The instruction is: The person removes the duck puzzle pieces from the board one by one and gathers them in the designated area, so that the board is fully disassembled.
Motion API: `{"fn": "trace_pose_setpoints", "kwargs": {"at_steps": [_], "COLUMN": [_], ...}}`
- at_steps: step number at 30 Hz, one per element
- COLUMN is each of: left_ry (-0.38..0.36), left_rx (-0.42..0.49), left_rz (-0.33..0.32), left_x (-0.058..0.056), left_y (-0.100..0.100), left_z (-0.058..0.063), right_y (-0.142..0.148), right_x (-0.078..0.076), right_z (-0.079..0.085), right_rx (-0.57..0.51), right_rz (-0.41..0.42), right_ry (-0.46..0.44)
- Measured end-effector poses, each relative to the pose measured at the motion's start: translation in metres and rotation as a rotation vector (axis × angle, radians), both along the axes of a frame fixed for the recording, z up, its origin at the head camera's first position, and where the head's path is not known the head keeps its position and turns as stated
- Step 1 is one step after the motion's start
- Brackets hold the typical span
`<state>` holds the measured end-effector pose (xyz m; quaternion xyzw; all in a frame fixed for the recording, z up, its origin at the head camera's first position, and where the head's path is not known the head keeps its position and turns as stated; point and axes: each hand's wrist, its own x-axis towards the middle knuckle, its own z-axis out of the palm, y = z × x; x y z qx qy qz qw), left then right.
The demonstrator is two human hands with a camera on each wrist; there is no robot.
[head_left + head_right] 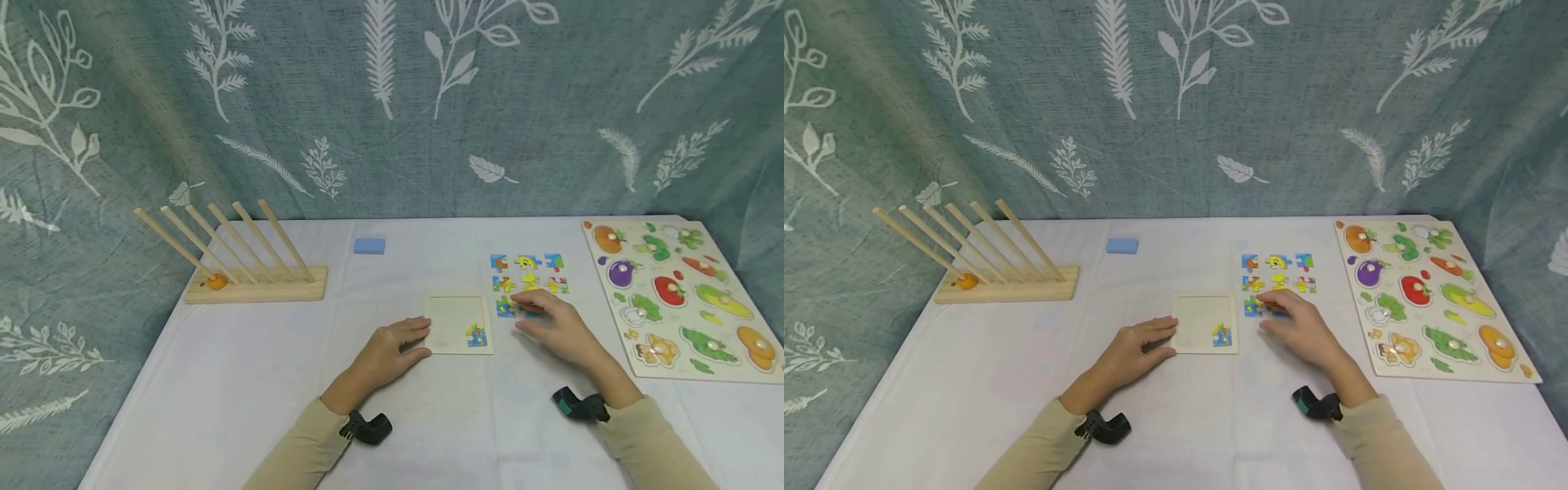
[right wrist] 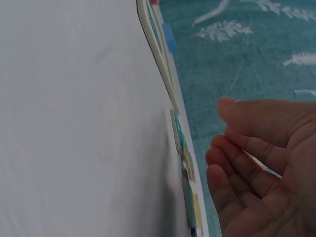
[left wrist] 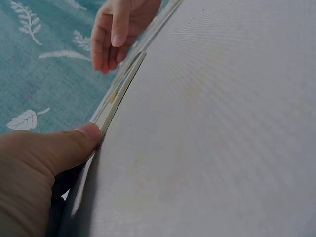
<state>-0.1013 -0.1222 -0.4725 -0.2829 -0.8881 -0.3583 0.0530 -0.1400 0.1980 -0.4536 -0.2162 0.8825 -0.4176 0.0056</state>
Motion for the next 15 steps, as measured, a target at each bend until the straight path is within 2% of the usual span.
{"fn": "trace_pose_setpoints", "kwargs": {"at_steps": [8, 15], "left_ry": [-0.009, 0.001], "left_rx": [0.002, -0.001], "left_rz": [0.001, 0.003], "left_x": [0.0, 0.0], "left_y": [0.0, 0.001], "left_z": [0.001, 0.0], "right_y": [-0.024, -0.042], "right_x": [0.004, 0.003], "right_z": [0.001, -0.003], "right_rx": [0.001, 0.098], "right_rz": [0.139, 0.226], "right_ry": [-0.004, -0.007]}}
